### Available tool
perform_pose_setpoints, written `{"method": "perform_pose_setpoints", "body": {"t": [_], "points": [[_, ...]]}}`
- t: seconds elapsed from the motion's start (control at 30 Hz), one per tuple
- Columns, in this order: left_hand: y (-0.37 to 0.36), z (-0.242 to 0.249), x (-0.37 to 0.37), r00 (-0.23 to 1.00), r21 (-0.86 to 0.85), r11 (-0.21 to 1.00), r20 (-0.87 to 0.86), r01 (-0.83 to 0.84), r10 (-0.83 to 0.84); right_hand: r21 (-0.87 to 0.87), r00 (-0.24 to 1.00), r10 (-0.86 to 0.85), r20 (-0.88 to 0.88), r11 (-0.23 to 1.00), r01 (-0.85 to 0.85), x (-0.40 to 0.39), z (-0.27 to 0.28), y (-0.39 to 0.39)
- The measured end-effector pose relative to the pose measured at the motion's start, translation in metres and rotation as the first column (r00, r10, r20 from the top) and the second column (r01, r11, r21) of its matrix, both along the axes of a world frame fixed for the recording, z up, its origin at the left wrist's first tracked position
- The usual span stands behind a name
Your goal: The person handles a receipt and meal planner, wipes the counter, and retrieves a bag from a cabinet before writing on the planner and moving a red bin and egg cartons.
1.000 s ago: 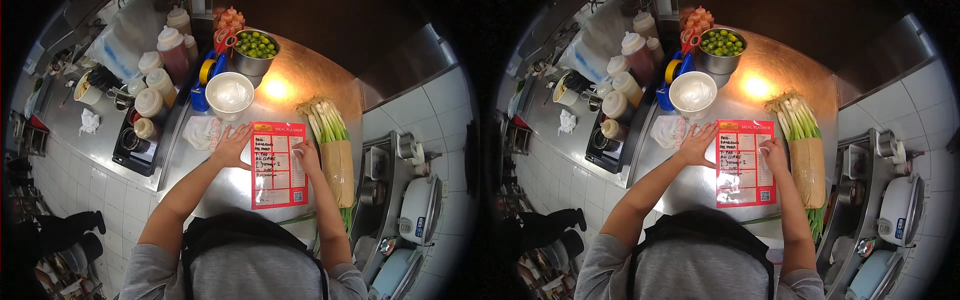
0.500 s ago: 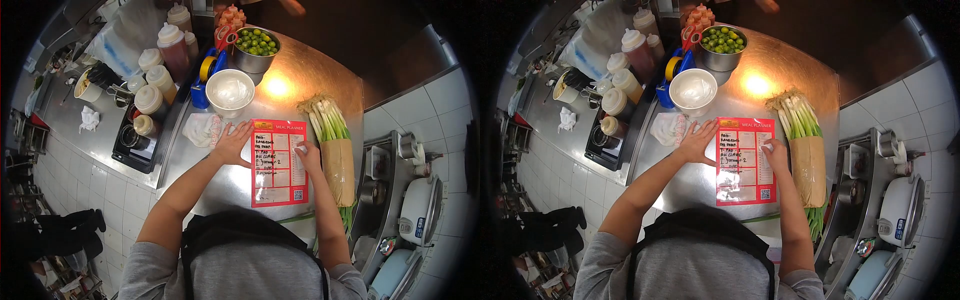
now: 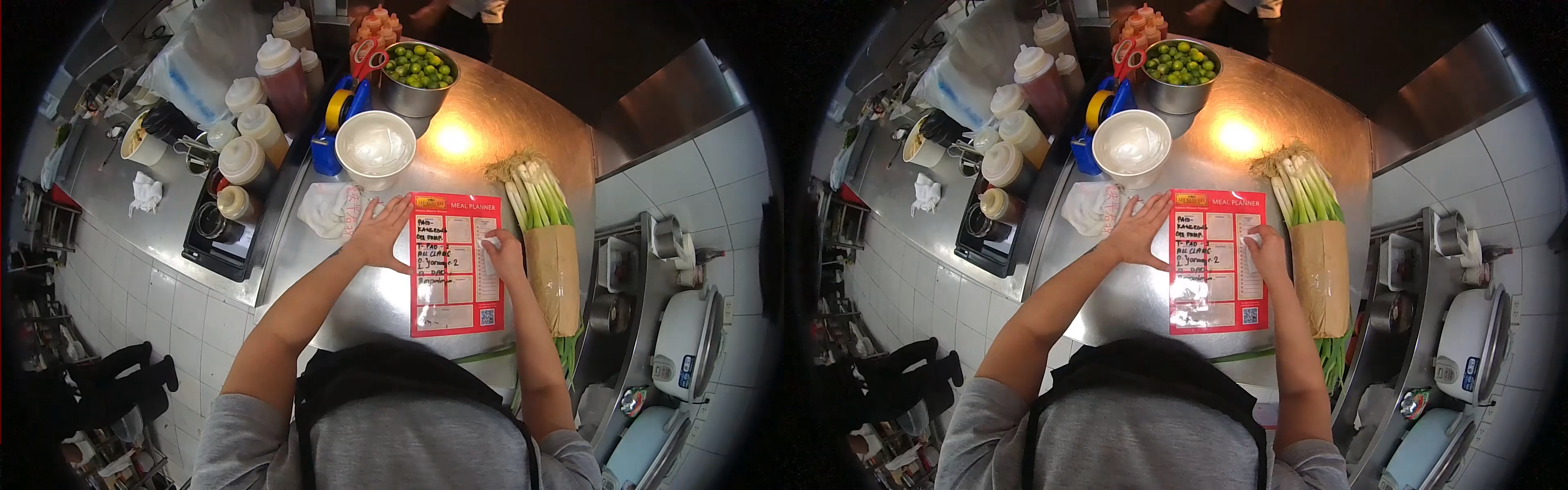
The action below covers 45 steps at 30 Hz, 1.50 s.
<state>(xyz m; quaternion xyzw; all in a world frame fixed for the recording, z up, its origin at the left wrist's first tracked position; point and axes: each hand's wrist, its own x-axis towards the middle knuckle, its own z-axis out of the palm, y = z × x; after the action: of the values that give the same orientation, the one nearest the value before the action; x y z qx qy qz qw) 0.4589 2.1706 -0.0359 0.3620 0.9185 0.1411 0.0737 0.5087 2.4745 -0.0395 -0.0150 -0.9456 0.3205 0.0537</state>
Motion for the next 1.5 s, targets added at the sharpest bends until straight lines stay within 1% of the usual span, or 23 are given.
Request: {"method": "perform_pose_setpoints", "body": {"t": [0.07,0.2,0.3,0.4,0.47,0.6,0.7,0.77,0.87,1.0,1.07,1.2,1.27,1.33,1.4,1.47,1.5], "points": [[-0.001,0.000,0.000,1.000,-0.001,1.000,-0.001,0.001,-0.001,-0.002,0.998,0.043,-0.036,0.999,-0.043,0.001,-0.003,0.002],[0.000,0.001,0.001,1.000,0.007,1.000,0.005,-0.002,0.002,0.008,0.999,0.052,-0.010,0.999,-0.052,0.003,-0.001,0.003],[0.001,0.001,0.000,1.000,0.018,1.000,0.013,-0.008,0.008,0.019,0.998,0.052,-0.034,0.999,-0.051,0.002,-0.001,0.002],[0.000,0.002,0.001,1.000,0.026,1.000,0.010,-0.005,0.005,-0.011,0.998,0.041,-0.051,0.999,-0.042,0.001,-0.002,0.002],[0.000,0.000,0.000,1.000,0.035,0.999,-0.001,0.001,-0.001,0.035,0.998,0.056,0.001,0.998,-0.056,-0.001,-0.004,0.004],[0.000,-0.001,0.001,1.000,0.040,0.999,-0.001,0.005,-0.005,0.064,0.999,0.033,0.024,0.997,-0.035,0.002,0.002,-0.003],[-0.001,0.000,-0.001,1.000,0.039,0.999,-0.002,0.010,-0.010,0.096,0.999,-0.027,-0.024,0.995,0.029,0.004,-0.003,-0.011],[-0.001,0.000,-0.002,1.000,0.040,0.999,0.002,0.015,-0.015,0.072,0.990,-0.076,-0.122,0.994,0.085,0.007,-0.006,-0.016],[-0.002,0.000,-0.001,1.000,0.048,0.999,0.004,0.013,-0.013,0.081,0.985,-0.119,-0.126,0.988,0.130,0.009,-0.005,-0.021],[-0.004,0.000,-0.002,1.000,0.061,0.998,0.006,0.009,-0.009,0.055,0.981,-0.162,-0.111,0.984,0.169,0.008,-0.005,-0.025],[-0.005,-0.001,-0.003,1.000,0.083,0.996,0.010,0.014,-0.014,0.088,0.976,-0.205,-0.071,0.973,0.211,0.007,-0.008,-0.026],[-0.006,-0.003,-0.003,1.000,0.086,0.996,0.018,0.014,-0.016,0.147,0.964,-0.263,-0.046,0.953,0.267,0.005,-0.009,-0.028],[-0.007,-0.003,-0.005,1.000,0.087,0.996,0.020,0.017,-0.019,0.167,0.951,-0.308,0.028,0.939,0.300,0.004,-0.006,-0.029],[-0.007,-0.003,-0.005,1.000,0.065,0.998,0.025,0.017,-0.019,0.160,0.952,-0.307,-0.002,0.939,0.304,0.007,-0.006,-0.029],[-0.008,-0.005,-0.005,0.999,0.081,0.997,0.031,0.019,-0.021,0.150,0.952,-0.305,-0.024,0.940,0.305,0.019,-0.006,-0.035],[-0.010,-0.006,-0.006,0.999,0.096,0.995,0.029,0.020,-0.023,0.207,0.911,-0.413,0.009,0.892,0.402,0.033,-0.004,-0.047],[-0.010,-0.007,-0.006,0.999,0.104,0.994,0.042,0.021,-0.025,0.216,0.911,-0.413,0.006,0.890,0.402,0.041,-0.005,-0.053]]}}
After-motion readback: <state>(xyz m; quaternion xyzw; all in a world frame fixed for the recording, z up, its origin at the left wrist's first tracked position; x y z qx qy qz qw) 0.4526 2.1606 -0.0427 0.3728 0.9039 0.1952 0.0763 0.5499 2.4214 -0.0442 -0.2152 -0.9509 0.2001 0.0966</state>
